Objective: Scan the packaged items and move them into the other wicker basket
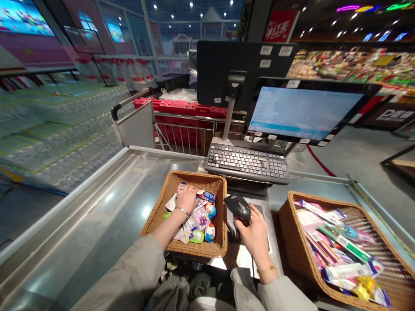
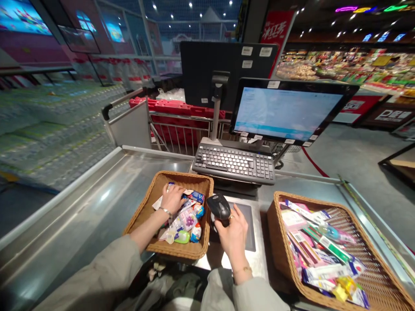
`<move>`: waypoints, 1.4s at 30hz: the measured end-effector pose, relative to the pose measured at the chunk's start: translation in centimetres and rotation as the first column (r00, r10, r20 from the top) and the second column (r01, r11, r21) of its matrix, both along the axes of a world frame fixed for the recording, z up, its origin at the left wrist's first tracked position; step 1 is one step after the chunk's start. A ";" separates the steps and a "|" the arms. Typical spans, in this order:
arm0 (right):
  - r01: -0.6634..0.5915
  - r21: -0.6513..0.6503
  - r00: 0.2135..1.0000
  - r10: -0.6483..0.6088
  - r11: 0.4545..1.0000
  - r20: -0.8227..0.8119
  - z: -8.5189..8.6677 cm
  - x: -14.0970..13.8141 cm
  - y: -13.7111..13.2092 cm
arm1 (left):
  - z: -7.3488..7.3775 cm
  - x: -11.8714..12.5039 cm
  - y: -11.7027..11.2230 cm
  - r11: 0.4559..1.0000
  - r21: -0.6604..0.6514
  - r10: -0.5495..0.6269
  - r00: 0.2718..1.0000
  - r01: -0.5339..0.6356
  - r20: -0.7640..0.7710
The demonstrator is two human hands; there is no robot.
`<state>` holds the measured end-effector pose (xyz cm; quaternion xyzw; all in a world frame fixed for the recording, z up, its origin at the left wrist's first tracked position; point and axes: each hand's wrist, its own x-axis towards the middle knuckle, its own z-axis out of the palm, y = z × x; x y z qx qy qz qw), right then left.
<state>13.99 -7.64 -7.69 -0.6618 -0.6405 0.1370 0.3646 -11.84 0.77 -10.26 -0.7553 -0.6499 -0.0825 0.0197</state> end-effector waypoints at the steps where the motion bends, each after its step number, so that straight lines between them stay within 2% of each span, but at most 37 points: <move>1: 0.002 0.000 1.000 -0.002 1.000 0.001 0.0 -0.1 0.1 | -0.3 0.0 0.5 1.000 -0.009 -0.003 1.000 0.003 -0.010; 6: 0.014 0.018 1.000 -0.014 1.000 -0.005 -0.4 0.2 0.6 | -2.0 -1.9 2.7 0.997 -0.072 0.038 0.998 -0.042 -0.050; 10: 0.029 0.017 0.999 -0.029 0.999 -0.018 -1.0 0.5 1.1 | -3.4 -3.4 3.8 0.988 -0.150 0.022 0.999 -0.029 -0.049; 16: 0.026 -0.024 0.999 -0.027 0.999 -0.026 -1.1 0.5 1.6 | -4.6 -3.4 4.4 0.960 -0.275 0.044 0.999 -0.049 -0.025; 25: -0.002 -0.026 1.000 0.001 1.000 -0.012 -0.7 0.8 2.7 | -4.5 -2.1 4.3 0.930 -0.359 0.082 0.997 -0.080 -0.010; 33: 0.000 -0.014 1.000 0.000 1.000 -0.001 -0.2 1.1 3.1 | -4.4 -2.4 4.7 0.917 -0.372 0.162 0.987 -0.144 0.016; 38: -0.018 0.001 1.000 0.018 1.000 -0.001 0.0 1.2 3.3 | -3.1 -2.4 4.1 0.934 -0.324 0.169 0.985 -0.150 0.031; 42: -0.028 0.012 1.000 0.028 1.000 -0.004 0.1 1.4 3.2 | -1.1 -1.9 2.8 0.965 -0.224 0.148 0.987 -0.132 0.055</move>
